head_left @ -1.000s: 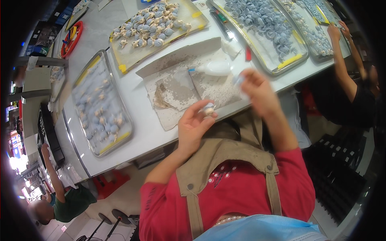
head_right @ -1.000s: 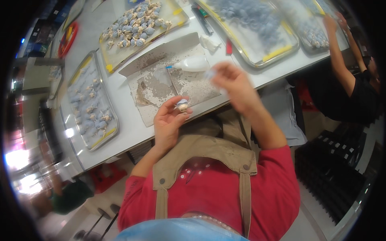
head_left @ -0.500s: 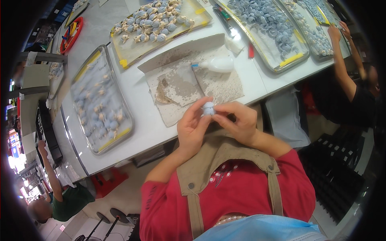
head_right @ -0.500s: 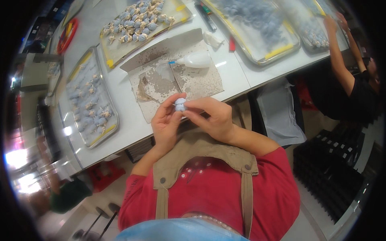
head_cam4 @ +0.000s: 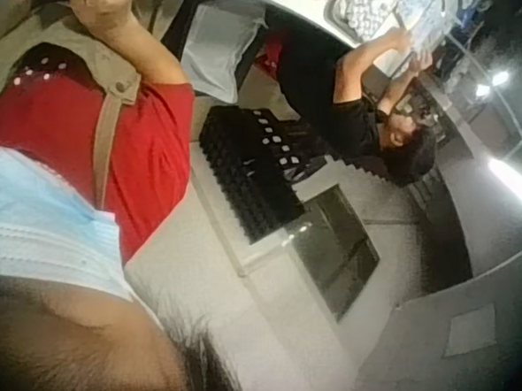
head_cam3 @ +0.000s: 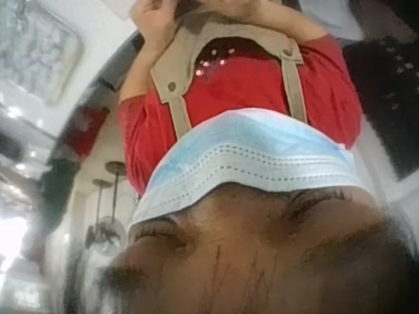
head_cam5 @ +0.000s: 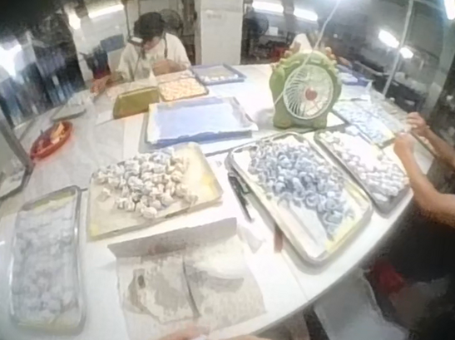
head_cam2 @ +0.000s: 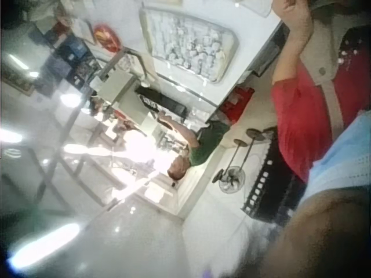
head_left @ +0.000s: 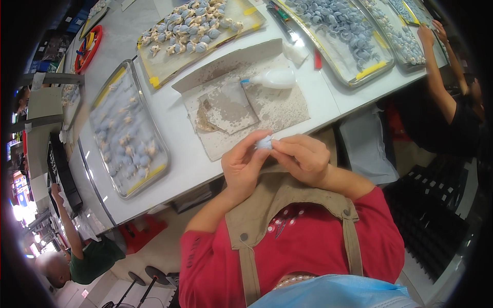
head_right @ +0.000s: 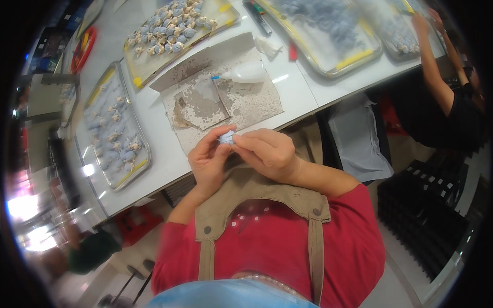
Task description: The person repeatedly picks up small, round, light-blue confections from a tray, applies a white substance from a squeeze bottle to the top, and places them back on the tray. This process is repeated continuously throughout the clip.
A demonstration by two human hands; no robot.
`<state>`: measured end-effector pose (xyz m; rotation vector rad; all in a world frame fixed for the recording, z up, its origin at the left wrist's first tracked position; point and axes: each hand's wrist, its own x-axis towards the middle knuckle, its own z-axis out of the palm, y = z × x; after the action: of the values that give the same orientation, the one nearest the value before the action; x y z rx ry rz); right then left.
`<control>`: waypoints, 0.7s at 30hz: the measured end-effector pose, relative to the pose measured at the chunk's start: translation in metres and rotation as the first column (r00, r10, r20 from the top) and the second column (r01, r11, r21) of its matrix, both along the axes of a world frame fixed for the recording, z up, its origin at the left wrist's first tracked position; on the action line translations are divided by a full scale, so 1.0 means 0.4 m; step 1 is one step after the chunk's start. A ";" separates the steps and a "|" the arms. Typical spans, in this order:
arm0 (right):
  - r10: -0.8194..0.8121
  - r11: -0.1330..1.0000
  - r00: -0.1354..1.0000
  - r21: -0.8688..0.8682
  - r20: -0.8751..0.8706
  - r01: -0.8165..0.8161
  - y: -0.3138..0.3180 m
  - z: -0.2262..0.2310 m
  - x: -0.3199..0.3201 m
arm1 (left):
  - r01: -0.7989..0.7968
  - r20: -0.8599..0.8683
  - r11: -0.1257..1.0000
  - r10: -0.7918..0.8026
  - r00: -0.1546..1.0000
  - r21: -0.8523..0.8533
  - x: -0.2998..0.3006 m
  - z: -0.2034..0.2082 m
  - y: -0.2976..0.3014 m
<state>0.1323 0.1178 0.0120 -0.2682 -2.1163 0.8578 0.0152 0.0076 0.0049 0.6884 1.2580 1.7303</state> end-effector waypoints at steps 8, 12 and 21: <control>0.341 0.932 0.939 0.150 -0.051 -0.330 0.095 -0.011 -0.004 | 0.065 -0.081 0.997 -0.061 0.995 0.039 -0.009 0.010 -0.010; 0.363 0.919 0.929 -0.137 -0.073 -0.370 0.096 -0.022 -0.008 | 0.055 -0.048 0.993 -0.050 0.998 0.109 -0.013 -0.011 -0.008; 0.560 0.249 0.776 -0.834 -0.292 -0.493 0.074 -0.005 -0.033 | 0.049 -0.033 0.986 -0.044 0.998 0.159 -0.022 -0.015 0.007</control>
<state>0.1190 0.1473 0.0100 -0.0739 -1.5624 2.4256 0.0064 0.0103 -0.0012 0.8331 1.1222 1.8024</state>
